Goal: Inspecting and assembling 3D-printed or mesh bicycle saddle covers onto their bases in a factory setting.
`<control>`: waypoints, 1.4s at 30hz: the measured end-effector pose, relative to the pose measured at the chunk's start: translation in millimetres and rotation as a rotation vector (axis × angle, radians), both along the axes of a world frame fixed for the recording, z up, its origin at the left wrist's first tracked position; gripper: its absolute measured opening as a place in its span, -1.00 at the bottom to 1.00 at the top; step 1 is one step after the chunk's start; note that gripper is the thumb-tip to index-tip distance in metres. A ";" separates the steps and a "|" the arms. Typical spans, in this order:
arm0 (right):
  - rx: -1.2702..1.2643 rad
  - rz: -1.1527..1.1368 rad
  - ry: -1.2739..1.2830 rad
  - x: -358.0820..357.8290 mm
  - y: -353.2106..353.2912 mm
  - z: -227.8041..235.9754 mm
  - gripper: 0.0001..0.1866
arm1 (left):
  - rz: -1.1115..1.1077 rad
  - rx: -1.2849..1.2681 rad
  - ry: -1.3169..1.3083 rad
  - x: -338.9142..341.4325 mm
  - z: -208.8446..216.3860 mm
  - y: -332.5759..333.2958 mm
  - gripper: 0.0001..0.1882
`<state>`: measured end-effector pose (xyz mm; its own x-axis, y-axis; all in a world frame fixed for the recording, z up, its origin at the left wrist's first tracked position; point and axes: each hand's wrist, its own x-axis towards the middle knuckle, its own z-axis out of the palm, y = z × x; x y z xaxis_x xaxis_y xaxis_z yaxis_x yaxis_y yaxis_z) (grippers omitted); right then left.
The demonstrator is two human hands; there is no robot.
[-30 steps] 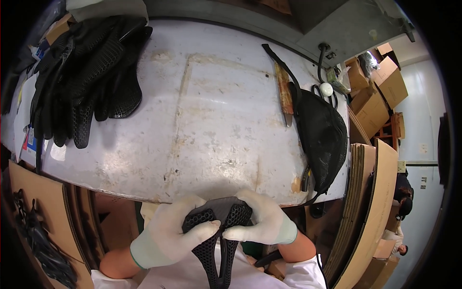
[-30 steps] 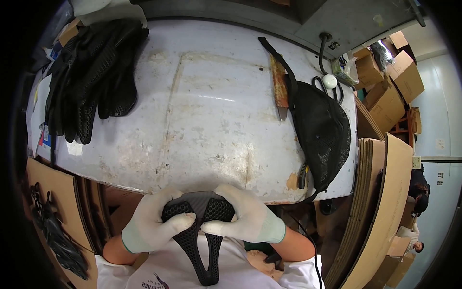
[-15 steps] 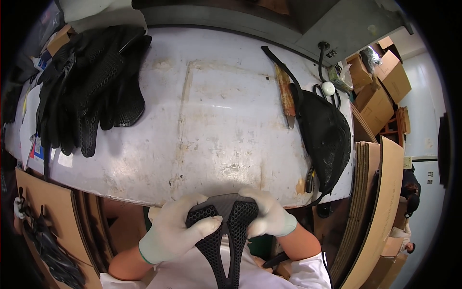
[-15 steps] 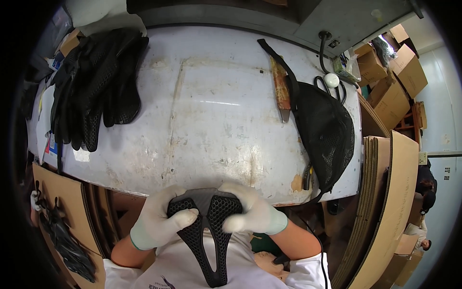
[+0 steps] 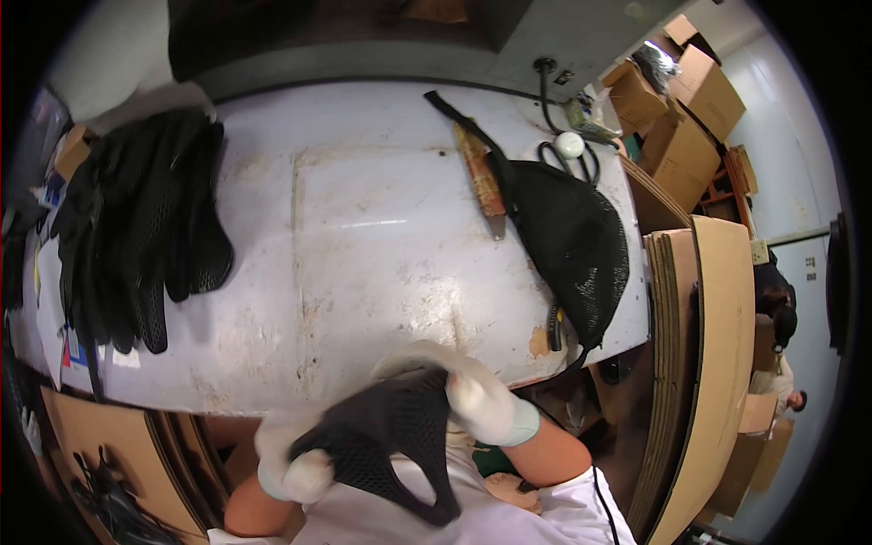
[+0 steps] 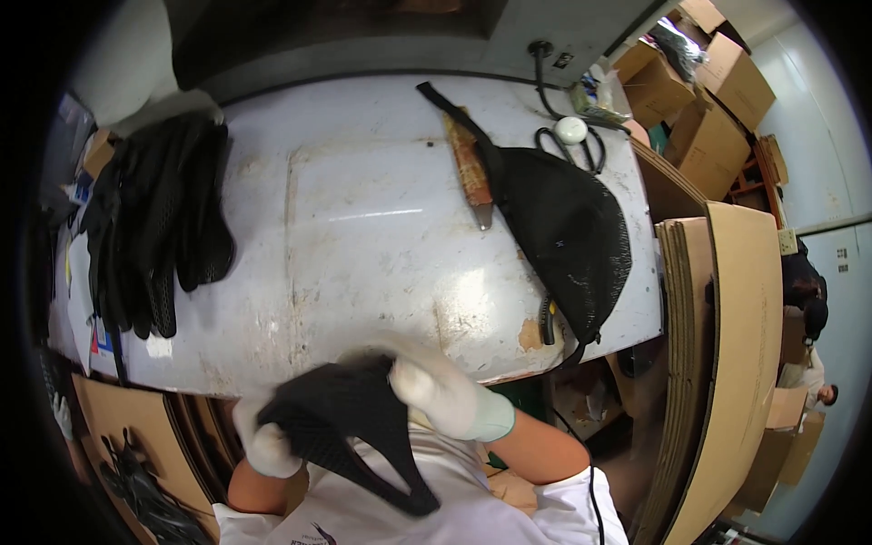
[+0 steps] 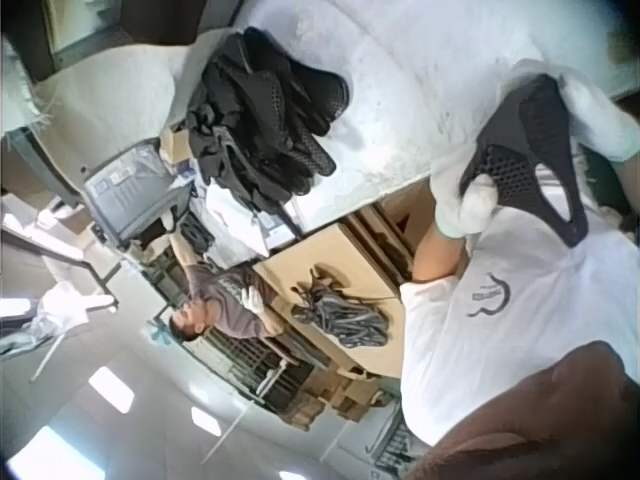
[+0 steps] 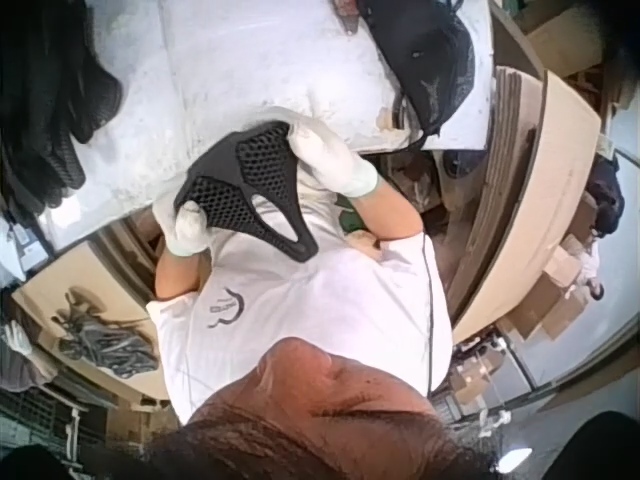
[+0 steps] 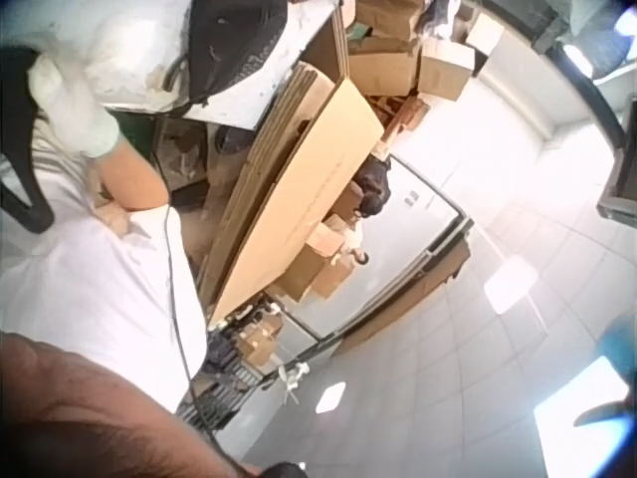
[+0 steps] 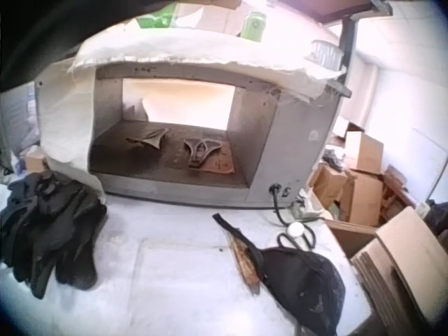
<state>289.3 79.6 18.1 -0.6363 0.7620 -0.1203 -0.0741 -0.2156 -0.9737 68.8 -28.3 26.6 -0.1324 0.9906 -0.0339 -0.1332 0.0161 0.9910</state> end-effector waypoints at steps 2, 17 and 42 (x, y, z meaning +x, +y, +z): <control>0.030 0.170 -0.043 -6.5 18.6 32.5 -0.13 | -0.202 0.264 0.381 -29.8 5.9 12.9 -0.29; 0.746 -0.149 -0.402 1.1 21.2 -15.9 -0.32 | -0.455 0.331 0.325 -12.7 -30.1 -1.6 -0.26; 1.187 0.102 -0.513 44.1 -11.9 30.6 -0.77 | -0.092 -0.117 0.321 -74.2 28.6 15.6 -0.47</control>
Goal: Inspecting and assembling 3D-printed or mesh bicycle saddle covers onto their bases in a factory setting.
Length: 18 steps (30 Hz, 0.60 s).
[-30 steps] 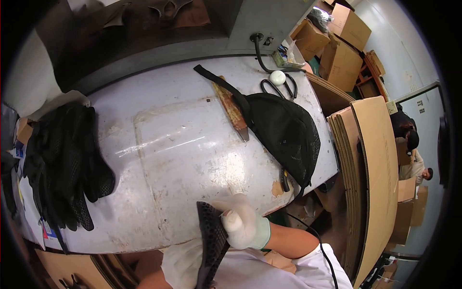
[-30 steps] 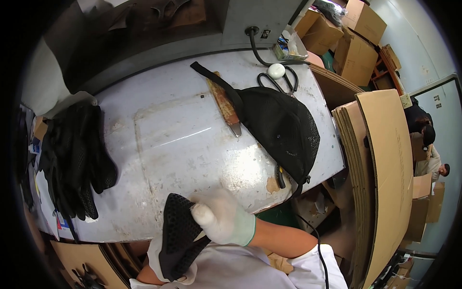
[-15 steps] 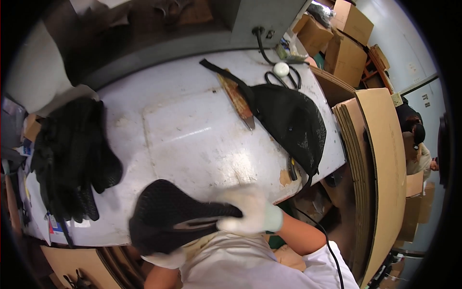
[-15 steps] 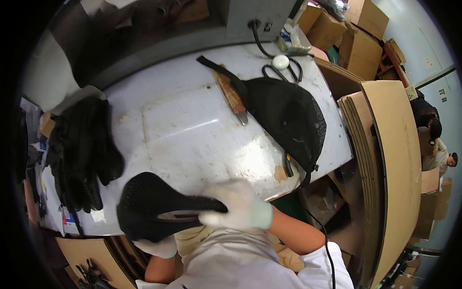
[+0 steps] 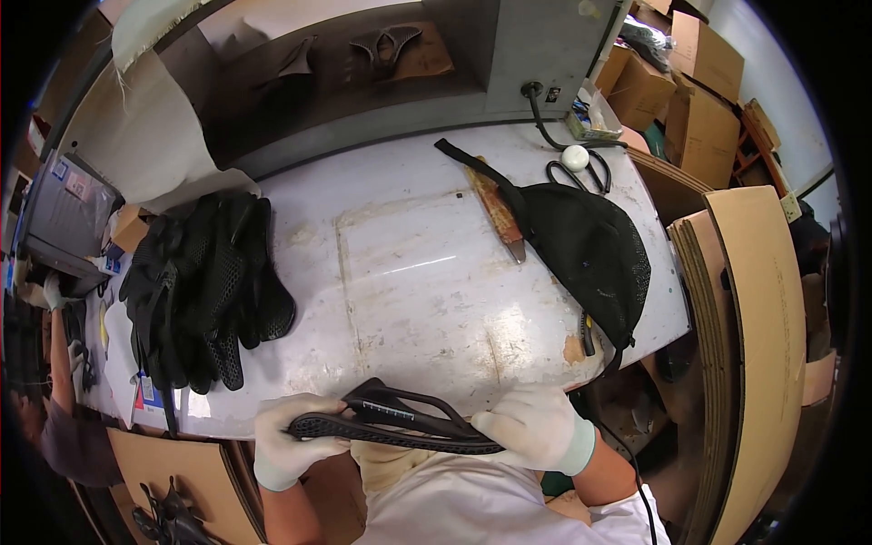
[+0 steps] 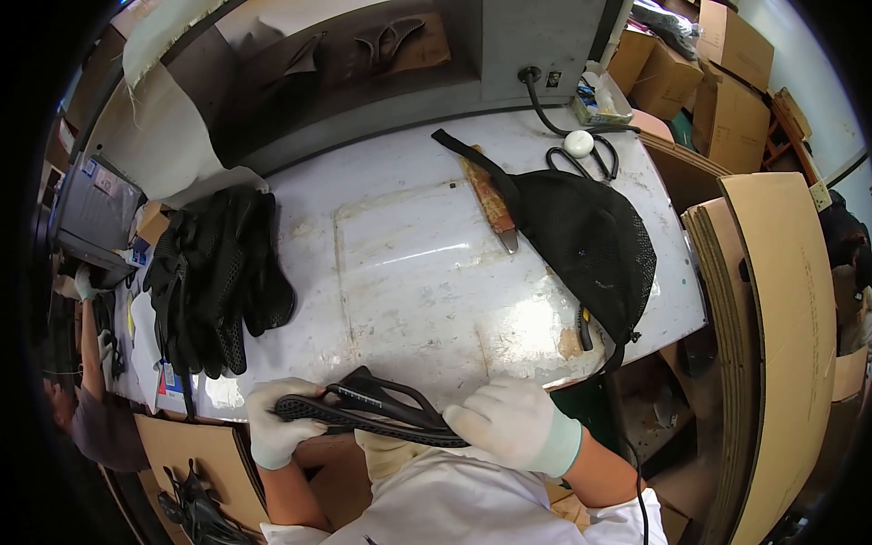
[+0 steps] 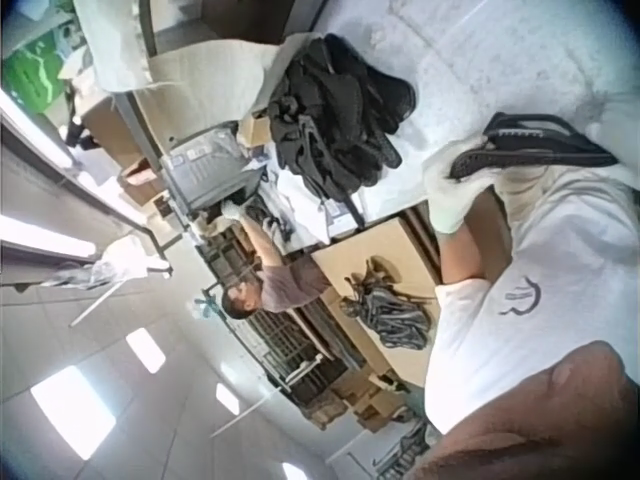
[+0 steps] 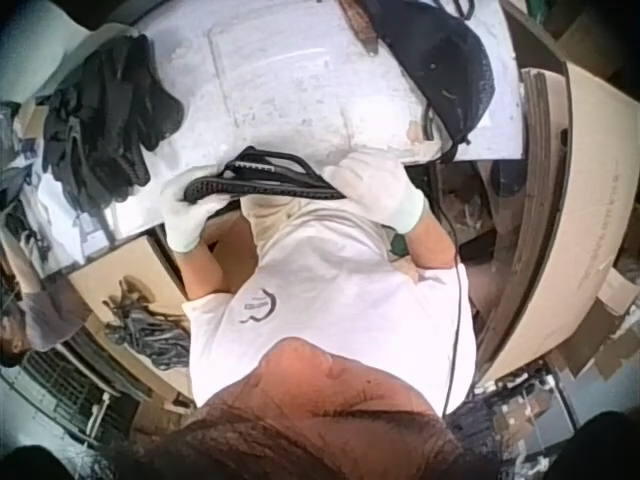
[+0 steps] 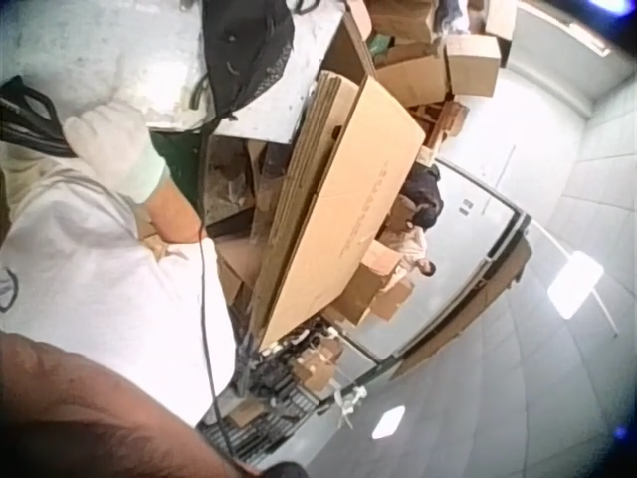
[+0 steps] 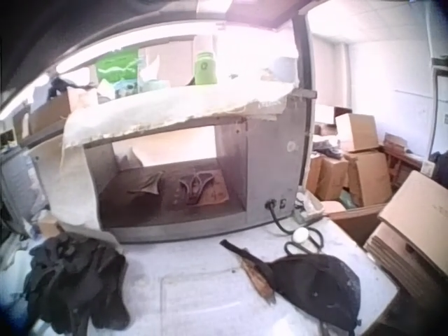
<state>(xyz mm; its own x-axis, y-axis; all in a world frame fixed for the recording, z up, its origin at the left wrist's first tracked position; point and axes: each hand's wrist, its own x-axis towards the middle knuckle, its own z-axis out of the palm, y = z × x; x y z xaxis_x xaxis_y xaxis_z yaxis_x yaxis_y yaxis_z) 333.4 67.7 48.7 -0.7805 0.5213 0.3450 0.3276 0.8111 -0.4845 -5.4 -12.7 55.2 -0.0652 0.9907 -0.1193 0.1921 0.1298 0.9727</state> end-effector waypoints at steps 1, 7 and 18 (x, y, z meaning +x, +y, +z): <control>-0.048 -0.007 0.009 1.8 0.6 -2.5 -0.76 | -0.011 -0.080 -0.019 3.4 3.2 2.6 -0.46; -0.190 0.013 0.136 -6.2 7.5 -6.9 -0.67 | 0.008 -0.007 -0.151 -4.8 -11.9 2.4 -0.52; -0.084 0.082 0.080 -14.3 16.8 1.5 -0.44 | -0.072 -0.122 -0.212 -8.6 -2.9 18.2 -0.54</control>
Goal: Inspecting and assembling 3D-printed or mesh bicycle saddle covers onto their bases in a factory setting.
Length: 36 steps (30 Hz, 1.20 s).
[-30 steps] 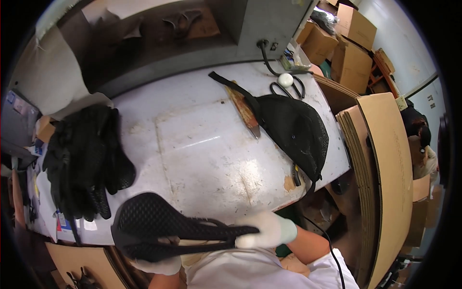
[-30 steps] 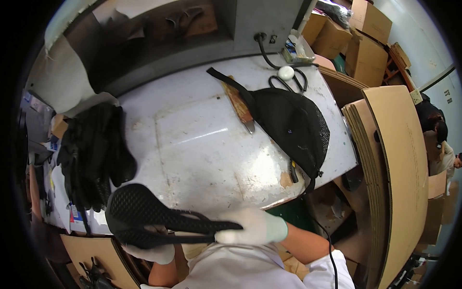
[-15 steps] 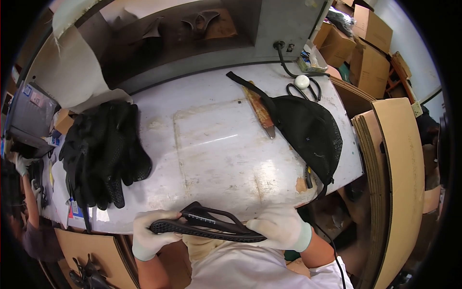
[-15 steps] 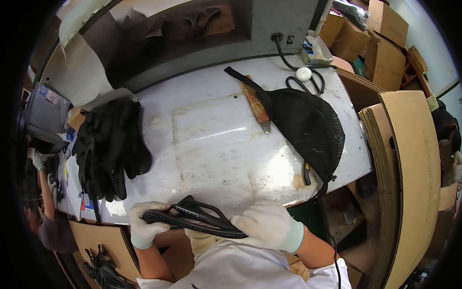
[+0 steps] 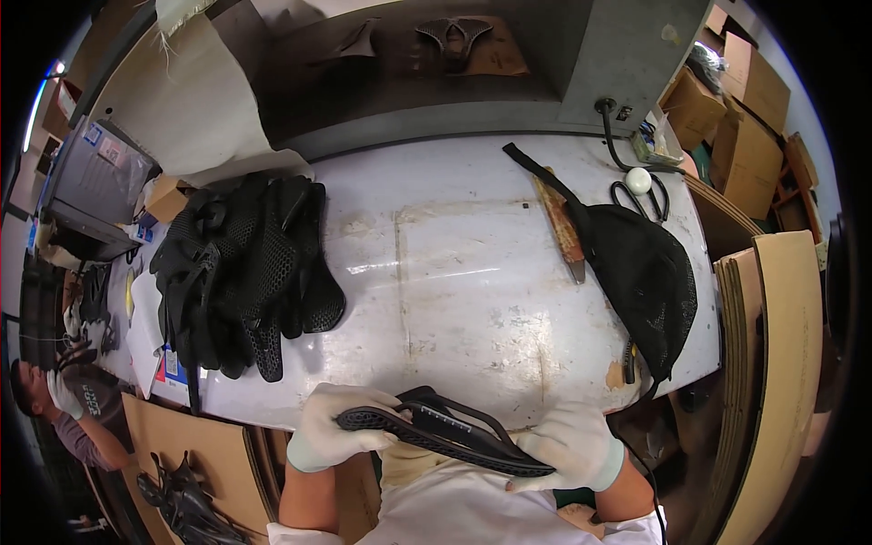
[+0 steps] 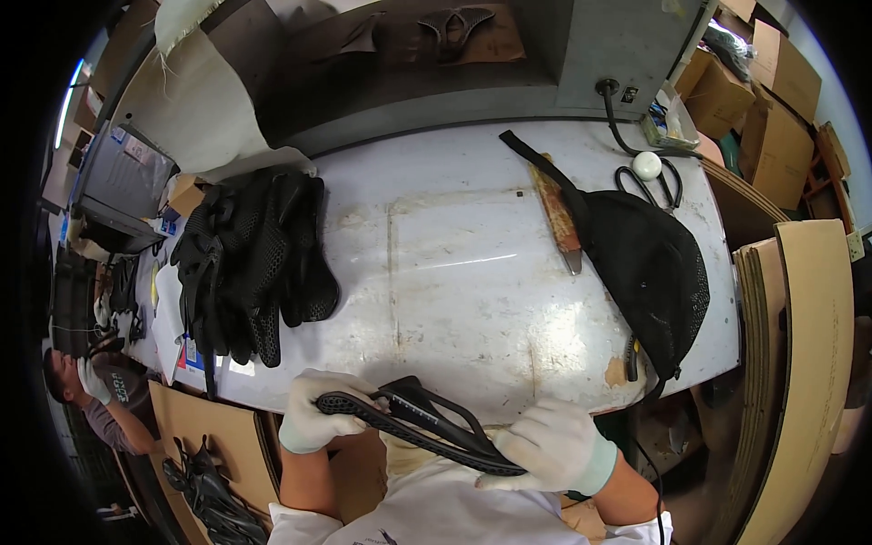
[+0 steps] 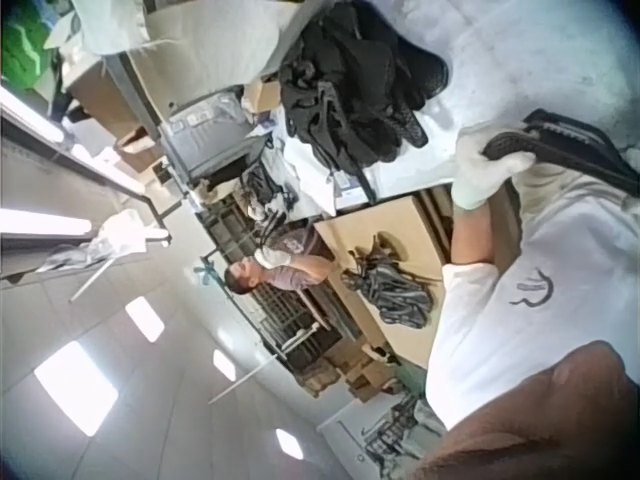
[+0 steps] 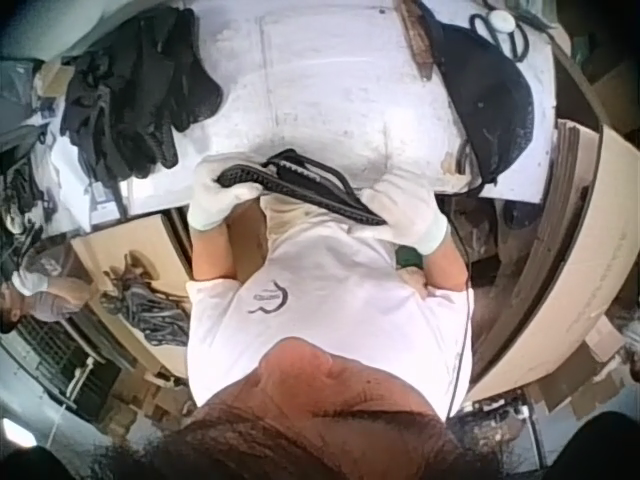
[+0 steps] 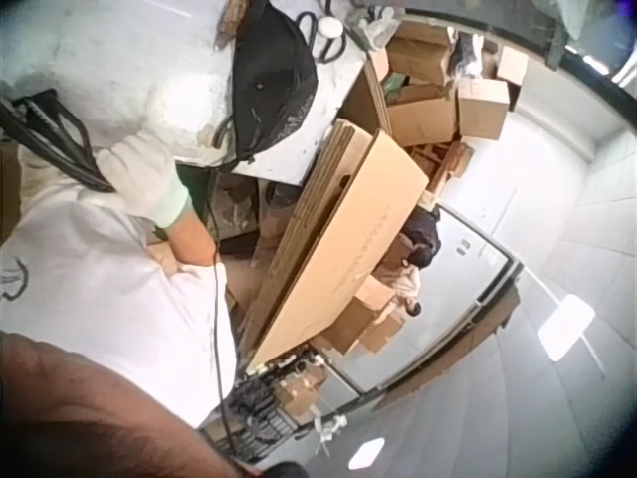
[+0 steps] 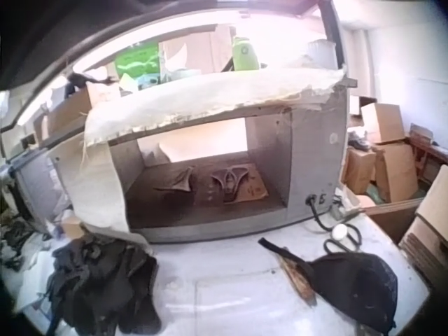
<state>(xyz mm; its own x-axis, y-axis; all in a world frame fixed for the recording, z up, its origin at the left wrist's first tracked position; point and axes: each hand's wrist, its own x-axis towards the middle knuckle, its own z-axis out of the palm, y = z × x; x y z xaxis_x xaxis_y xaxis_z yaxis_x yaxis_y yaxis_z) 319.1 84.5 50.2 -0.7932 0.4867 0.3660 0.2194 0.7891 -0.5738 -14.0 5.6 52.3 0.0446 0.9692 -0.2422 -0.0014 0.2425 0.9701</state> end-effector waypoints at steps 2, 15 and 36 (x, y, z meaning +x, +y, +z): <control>0.017 0.036 -0.075 4.2 2.9 10.7 -0.60 | 0.016 -0.023 -0.012 -0.1 -0.4 4.5 -0.51; -0.471 -0.270 -0.027 51.4 -26.5 -23.9 -0.60 | 0.138 0.382 0.181 47.2 0.5 61.3 -0.39; -0.524 -1.031 0.840 87.4 -4.7 -13.1 -0.75 | 0.478 0.300 0.279 54.2 19.0 33.8 -0.86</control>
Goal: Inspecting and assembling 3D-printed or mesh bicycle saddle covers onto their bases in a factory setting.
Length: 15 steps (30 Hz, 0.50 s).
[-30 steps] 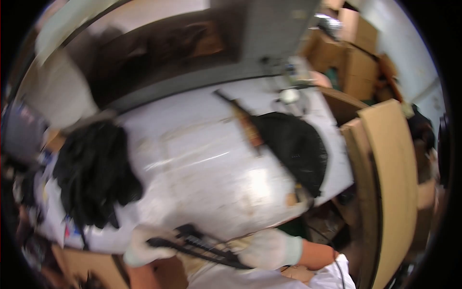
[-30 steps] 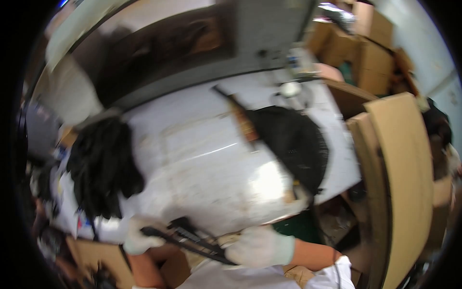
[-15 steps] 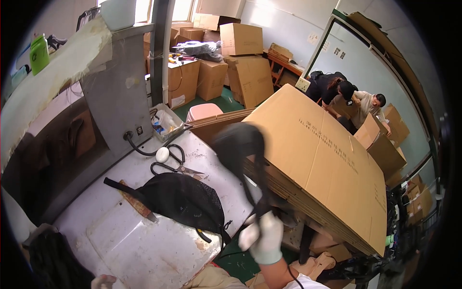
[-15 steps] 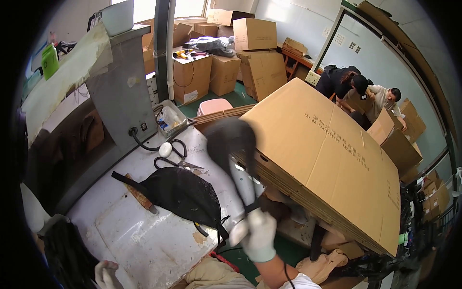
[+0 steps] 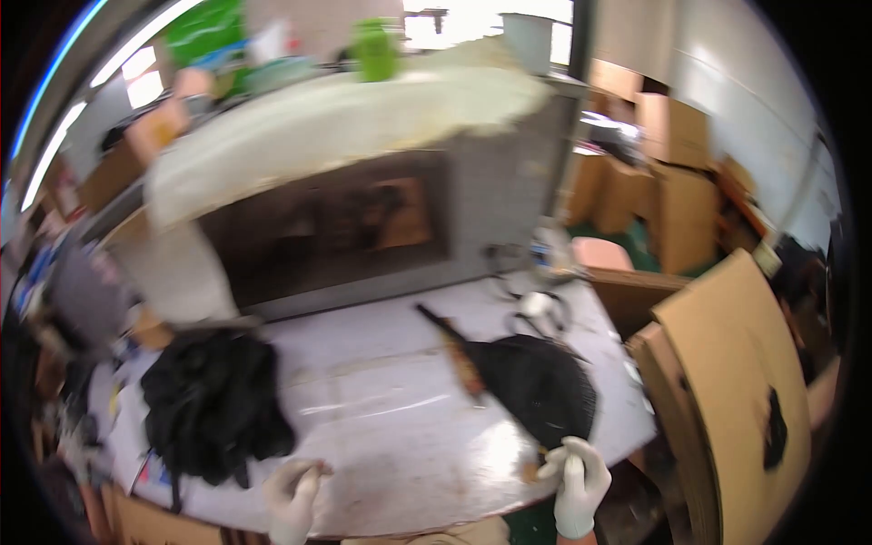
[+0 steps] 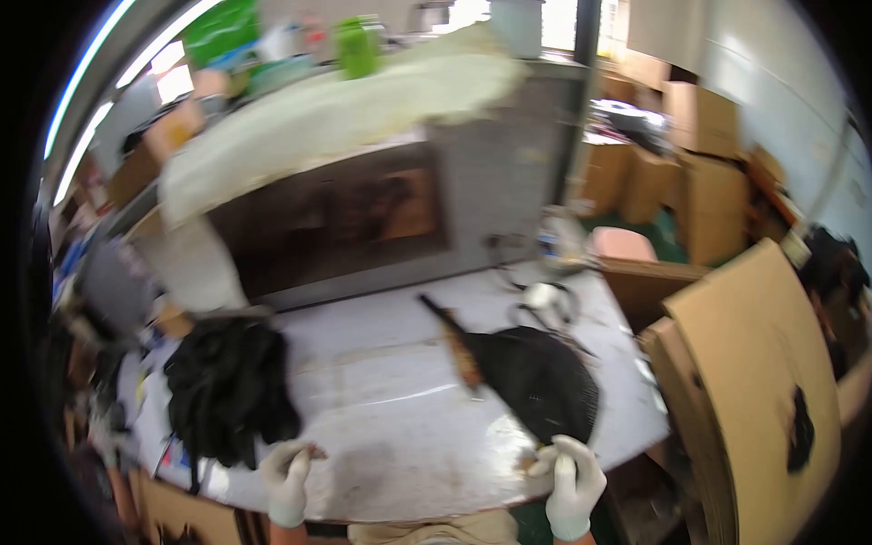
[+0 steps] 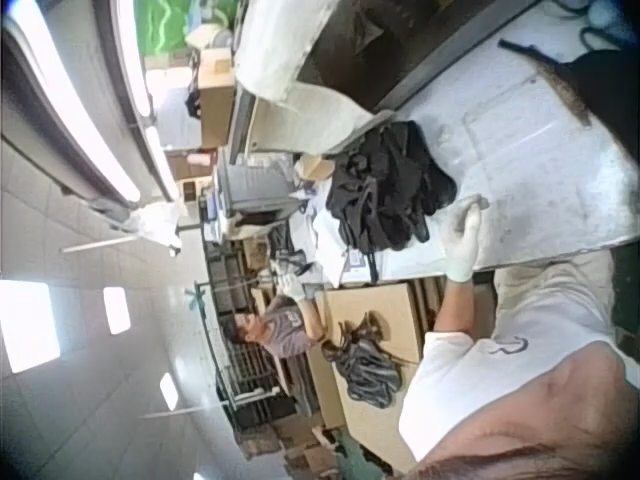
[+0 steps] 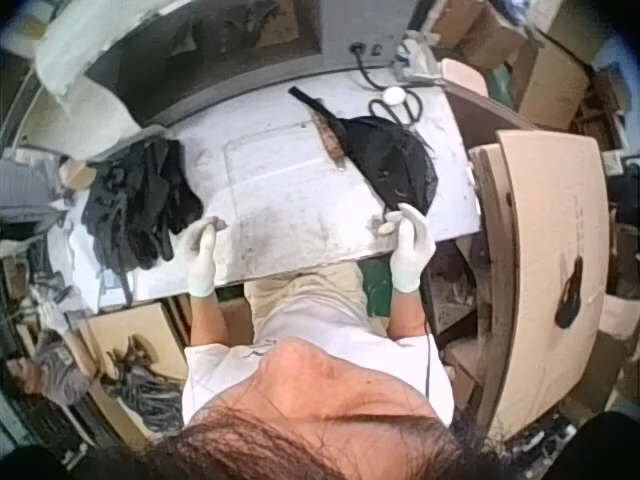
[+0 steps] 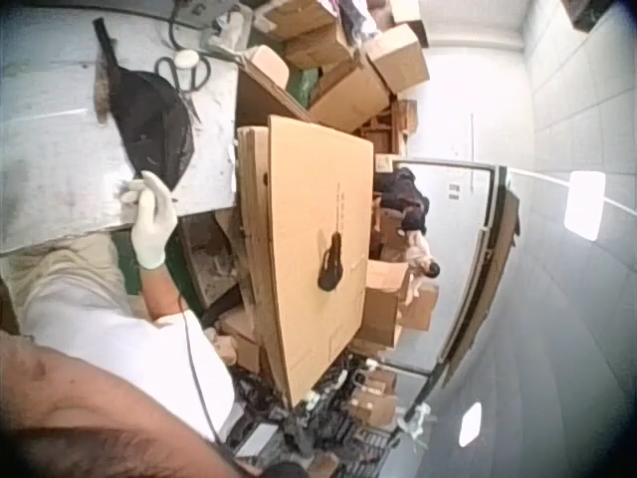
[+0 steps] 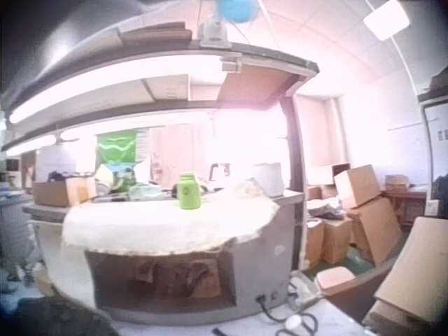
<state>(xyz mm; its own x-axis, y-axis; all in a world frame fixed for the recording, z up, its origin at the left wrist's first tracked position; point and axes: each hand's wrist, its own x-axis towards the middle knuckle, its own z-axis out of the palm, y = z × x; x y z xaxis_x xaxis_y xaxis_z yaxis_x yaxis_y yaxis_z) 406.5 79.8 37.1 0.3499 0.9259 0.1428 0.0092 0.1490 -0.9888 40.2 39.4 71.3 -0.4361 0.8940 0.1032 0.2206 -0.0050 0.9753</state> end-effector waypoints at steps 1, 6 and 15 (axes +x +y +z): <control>0.015 0.103 -0.074 -10.1 -2.7 -6.4 -0.76 | 0.042 0.078 0.078 -11.3 -1.9 6.7 -0.90; 0.003 0.605 -0.371 -72.3 12.2 12.5 -0.66 | 0.189 0.229 1.282 -71.2 42.3 26.7 -0.61; 0.015 0.807 -0.563 -112.2 4.8 -3.2 -0.59 | 0.199 0.081 1.138 -116.7 12.1 14.1 -0.41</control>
